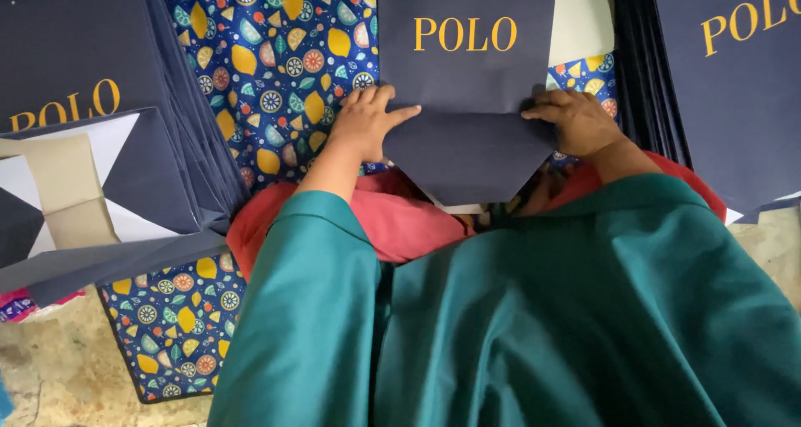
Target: The person sits on the floor and folds flat, dark blue paper sheets with 'POLO' printed in gold into small, box-like structures. They repeatedly fold the sides and bottom flaps to form the shape, then place the finished items into a stack.
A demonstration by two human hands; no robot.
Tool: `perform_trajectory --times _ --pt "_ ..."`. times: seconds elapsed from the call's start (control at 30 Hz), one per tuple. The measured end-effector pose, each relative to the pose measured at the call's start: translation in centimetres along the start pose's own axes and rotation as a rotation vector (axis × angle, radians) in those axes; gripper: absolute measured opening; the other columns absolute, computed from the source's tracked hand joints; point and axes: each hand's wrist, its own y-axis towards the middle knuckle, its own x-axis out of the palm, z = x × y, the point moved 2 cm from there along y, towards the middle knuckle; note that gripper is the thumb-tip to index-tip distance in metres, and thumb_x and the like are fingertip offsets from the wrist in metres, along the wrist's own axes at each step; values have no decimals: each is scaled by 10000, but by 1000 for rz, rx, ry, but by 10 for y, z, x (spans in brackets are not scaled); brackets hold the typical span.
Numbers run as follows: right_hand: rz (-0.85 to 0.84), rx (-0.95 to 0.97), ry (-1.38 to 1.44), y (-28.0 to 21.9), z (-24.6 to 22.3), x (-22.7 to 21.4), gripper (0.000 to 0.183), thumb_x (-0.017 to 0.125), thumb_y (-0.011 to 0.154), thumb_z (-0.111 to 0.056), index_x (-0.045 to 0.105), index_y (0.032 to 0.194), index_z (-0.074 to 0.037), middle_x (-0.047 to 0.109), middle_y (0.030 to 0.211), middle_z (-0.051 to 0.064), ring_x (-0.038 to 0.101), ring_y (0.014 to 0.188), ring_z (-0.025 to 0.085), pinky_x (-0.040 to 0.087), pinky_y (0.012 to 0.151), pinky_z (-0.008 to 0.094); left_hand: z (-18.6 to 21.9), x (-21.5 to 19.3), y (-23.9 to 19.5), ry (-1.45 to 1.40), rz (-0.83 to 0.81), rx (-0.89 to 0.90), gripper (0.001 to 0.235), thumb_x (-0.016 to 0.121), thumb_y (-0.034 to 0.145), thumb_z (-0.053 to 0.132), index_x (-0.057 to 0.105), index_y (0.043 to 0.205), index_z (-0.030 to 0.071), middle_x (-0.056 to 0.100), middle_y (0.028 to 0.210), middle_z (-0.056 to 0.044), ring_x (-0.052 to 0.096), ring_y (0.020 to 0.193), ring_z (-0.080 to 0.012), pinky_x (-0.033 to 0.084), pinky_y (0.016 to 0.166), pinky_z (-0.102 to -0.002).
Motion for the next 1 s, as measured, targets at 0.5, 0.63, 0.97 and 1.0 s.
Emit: perform_trajectory --times 0.5,0.63,0.97,1.0 --pt "76 373 257 17 101 131 557 605 1009 -730 759 1139 -211 663 1344 25 592 1304 364 469 971 650 -50 103 58 -375 423 -234 496 600 924 701 779 1078 265 690 1179 30 641 1151 -281 553 918 -533" --pt "51 506 105 27 73 104 697 547 1042 -786 770 1024 -125 708 1185 62 654 1149 369 519 871 651 -29 88 56 -198 787 -369 518 692 860 657 662 772 148 663 774 -49 697 816 -316 568 669 -505" --pt "173 759 -20 45 3 47 522 640 1021 -656 746 1019 -145 661 1059 47 603 1102 348 472 905 614 14 59 59 -295 957 -762 578 828 838 352 598 1338 178 767 1029 -24 716 949 -274 532 848 -501" --pt "175 759 -20 45 2 49 522 640 1021 -656 746 1019 -145 661 1059 47 603 1102 348 472 905 614 15 64 61 -295 959 -761 578 828 838 352 598 1338 178 767 1029 -24 716 949 -274 532 848 -501"
